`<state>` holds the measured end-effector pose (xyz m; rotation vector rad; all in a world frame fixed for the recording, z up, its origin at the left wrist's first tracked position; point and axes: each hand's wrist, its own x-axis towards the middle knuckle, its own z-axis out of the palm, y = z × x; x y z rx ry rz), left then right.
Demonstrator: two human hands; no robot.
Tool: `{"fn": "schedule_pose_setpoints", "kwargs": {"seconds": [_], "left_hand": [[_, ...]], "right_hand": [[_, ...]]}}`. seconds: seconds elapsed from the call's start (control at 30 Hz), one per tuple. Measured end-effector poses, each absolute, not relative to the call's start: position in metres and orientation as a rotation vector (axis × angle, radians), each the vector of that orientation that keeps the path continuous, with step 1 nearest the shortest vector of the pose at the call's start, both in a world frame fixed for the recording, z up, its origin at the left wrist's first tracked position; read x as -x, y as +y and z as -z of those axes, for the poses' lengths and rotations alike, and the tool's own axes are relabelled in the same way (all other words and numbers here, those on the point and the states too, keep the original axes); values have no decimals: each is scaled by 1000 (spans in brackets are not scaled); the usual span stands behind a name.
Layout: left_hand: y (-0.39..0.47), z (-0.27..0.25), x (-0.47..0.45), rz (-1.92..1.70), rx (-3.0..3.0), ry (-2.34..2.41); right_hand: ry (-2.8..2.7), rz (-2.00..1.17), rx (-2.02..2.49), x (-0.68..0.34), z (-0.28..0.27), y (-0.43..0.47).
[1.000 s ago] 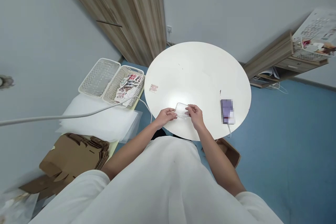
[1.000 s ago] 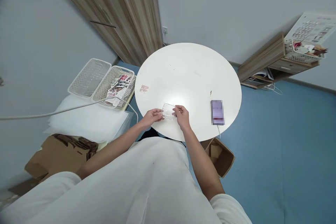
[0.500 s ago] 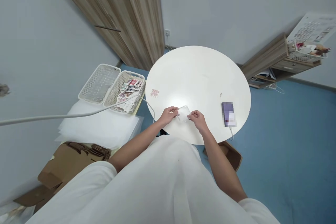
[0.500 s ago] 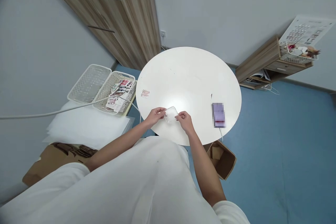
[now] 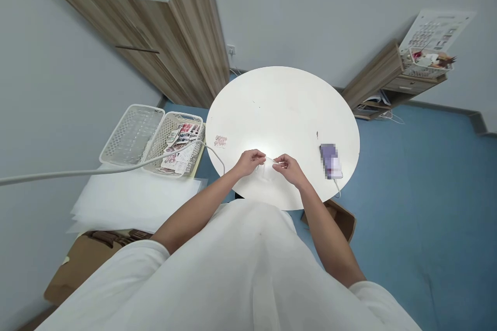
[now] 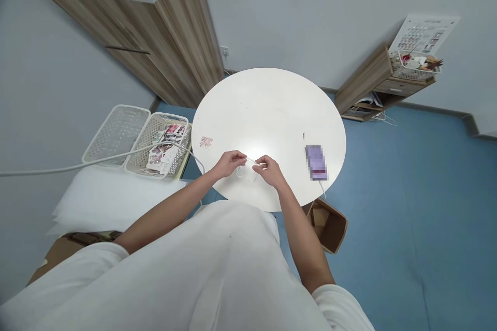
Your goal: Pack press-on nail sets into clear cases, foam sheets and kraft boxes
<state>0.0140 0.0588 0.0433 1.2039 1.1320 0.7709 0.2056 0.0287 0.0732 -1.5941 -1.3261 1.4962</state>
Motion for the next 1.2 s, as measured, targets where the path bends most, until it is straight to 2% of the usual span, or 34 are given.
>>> {"fn": "schedule_pose_setpoints", "kwargs": {"seconds": [0.47,0.93,1.2], "left_hand": [[23,-43,-17,-593,-1633,1118],[25,-44,-24,-690,-1650,1124],[25,-51,-22,-716,-1522,1164]], "right_hand": [[-767,-1542,1512,-212,-52,-1],[-947,-1603,1453,-221,-54,-2],[-1356,-1402,1478,-238,-53,-5]]}}
